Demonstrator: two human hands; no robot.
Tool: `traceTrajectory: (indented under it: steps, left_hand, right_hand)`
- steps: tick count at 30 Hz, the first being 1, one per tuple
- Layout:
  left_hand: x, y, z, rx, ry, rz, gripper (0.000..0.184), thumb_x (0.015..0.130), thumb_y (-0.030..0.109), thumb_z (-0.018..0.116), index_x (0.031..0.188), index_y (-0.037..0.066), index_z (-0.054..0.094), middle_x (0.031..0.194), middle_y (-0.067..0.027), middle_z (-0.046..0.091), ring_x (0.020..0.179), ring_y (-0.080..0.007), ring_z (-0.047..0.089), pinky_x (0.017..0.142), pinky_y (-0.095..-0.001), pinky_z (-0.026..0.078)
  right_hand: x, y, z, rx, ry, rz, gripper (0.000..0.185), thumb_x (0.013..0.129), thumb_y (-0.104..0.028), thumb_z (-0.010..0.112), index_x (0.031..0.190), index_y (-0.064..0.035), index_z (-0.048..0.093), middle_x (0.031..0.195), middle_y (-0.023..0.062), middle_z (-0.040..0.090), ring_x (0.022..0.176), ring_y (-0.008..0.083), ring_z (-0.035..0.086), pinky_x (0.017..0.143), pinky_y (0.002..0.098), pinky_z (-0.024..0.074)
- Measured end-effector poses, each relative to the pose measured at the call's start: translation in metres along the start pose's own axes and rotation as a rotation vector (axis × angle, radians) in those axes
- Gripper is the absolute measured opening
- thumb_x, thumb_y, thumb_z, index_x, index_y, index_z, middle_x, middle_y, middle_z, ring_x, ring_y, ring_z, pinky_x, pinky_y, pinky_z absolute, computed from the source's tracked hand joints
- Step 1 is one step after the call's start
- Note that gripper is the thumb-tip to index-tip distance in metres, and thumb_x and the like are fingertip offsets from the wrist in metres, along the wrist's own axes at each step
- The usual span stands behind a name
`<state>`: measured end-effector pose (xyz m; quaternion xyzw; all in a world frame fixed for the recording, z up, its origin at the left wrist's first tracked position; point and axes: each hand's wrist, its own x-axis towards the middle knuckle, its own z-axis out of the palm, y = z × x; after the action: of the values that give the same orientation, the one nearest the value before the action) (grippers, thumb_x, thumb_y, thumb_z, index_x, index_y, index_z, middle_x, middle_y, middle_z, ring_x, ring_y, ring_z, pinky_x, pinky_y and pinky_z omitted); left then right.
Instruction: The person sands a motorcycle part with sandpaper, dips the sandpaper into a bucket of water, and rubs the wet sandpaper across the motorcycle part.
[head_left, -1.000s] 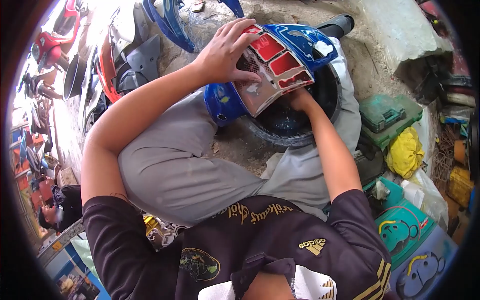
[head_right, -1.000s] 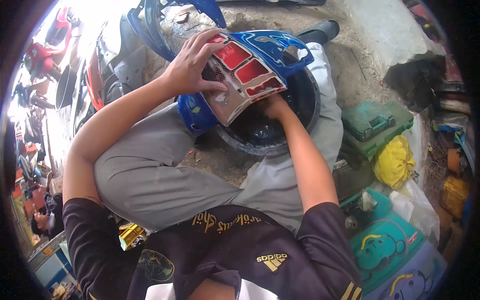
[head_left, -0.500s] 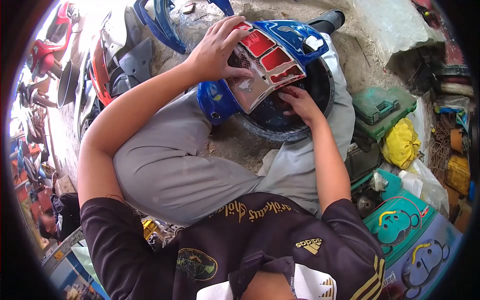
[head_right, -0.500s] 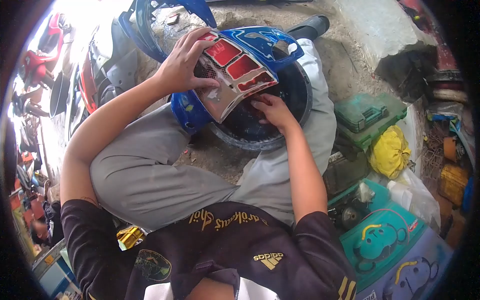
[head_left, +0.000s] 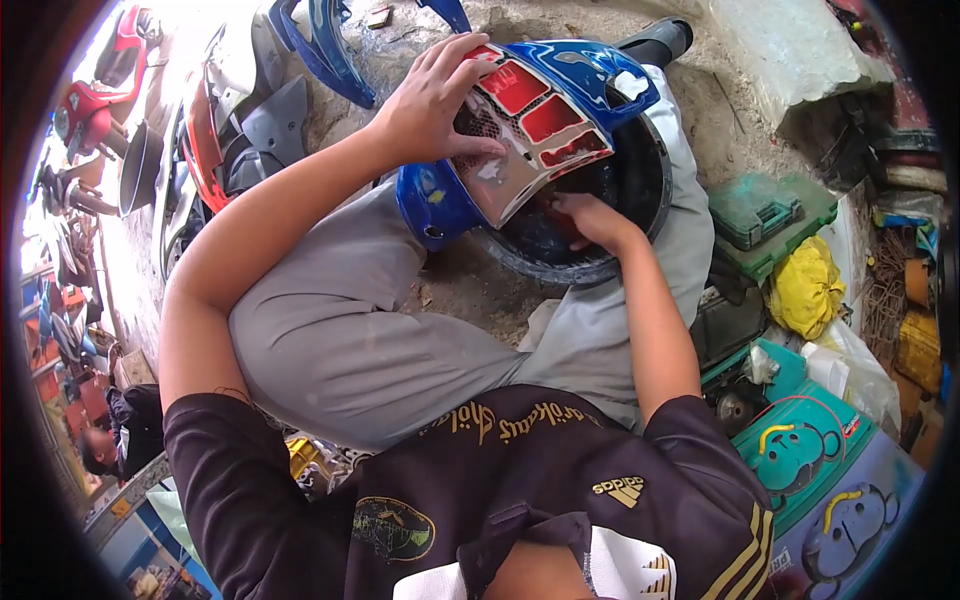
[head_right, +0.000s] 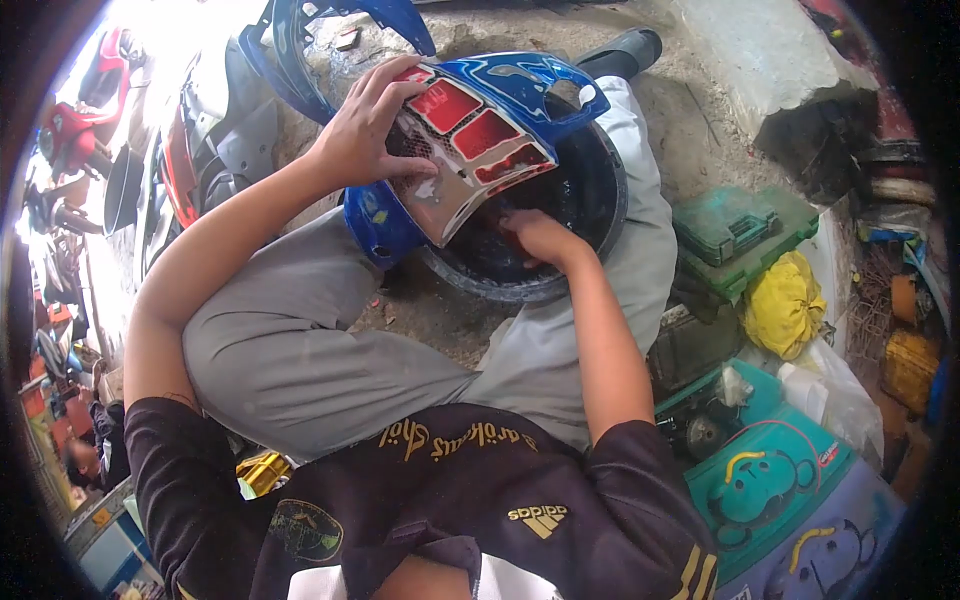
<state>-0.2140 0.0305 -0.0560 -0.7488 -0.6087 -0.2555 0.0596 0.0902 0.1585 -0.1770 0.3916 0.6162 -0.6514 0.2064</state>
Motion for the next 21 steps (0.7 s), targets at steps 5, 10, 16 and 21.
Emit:
traceTrajectory:
  steps: [5, 10, 16, 21]
  left_hand:
    - [-0.001, 0.001, 0.000, -0.005, -0.001, -0.004, 0.100, 0.075, 0.057, 0.096, 0.150, 0.010, 0.050, 0.163, -0.0230, 0.046, 0.151, -0.0481, 0.044, 0.125, -0.0590, 0.038]
    - [-0.001, 0.001, 0.001, -0.002, -0.004, -0.019, 0.098, 0.075, 0.056, 0.096, 0.149, 0.011, 0.051, 0.163, -0.0221, 0.046, 0.151, -0.0482, 0.045, 0.125, -0.0590, 0.038]
    - [-0.002, 0.000, -0.001, -0.011, -0.007, -0.032, 0.097, 0.075, 0.056, 0.096, 0.148, 0.011, 0.052, 0.163, -0.0216, 0.045, 0.151, -0.0483, 0.045, 0.126, -0.0587, 0.038]
    - [0.000, 0.002, -0.001, -0.012, -0.003, -0.025, 0.096, 0.076, 0.056, 0.096, 0.148, 0.010, 0.052, 0.163, -0.0216, 0.046, 0.150, -0.0486, 0.045, 0.126, -0.0586, 0.038]
  right_hand:
    - [-0.001, 0.001, 0.001, -0.076, 0.027, -0.202, 0.044, 0.105, -0.012, 0.061, 0.147, 0.0006, 0.066, 0.129, 0.0110, 0.076, 0.110, 0.0212, 0.072, 0.082, 0.0382, 0.0637]
    - [0.015, 0.027, 0.002, 0.042, 0.419, -0.539, 0.027, 0.099, -0.006, 0.068, 0.123, 0.0021, 0.078, 0.109, 0.0115, 0.080, 0.085, 0.0153, 0.070, 0.078, 0.0336, 0.0546]
    - [-0.038, 0.010, 0.009, 0.184, 0.392, -0.362, 0.021, 0.111, -0.017, 0.068, 0.111, 0.0013, 0.078, 0.095, -0.0013, 0.073, 0.085, 0.0054, 0.058, 0.079, 0.0260, 0.0489]
    - [-0.050, 0.012, 0.018, 0.246, 0.525, -0.473, 0.019, 0.112, -0.014, 0.066, 0.117, 0.0012, 0.076, 0.100, 0.0010, 0.075, 0.085, 0.0063, 0.064, 0.080, 0.0250, 0.0530]
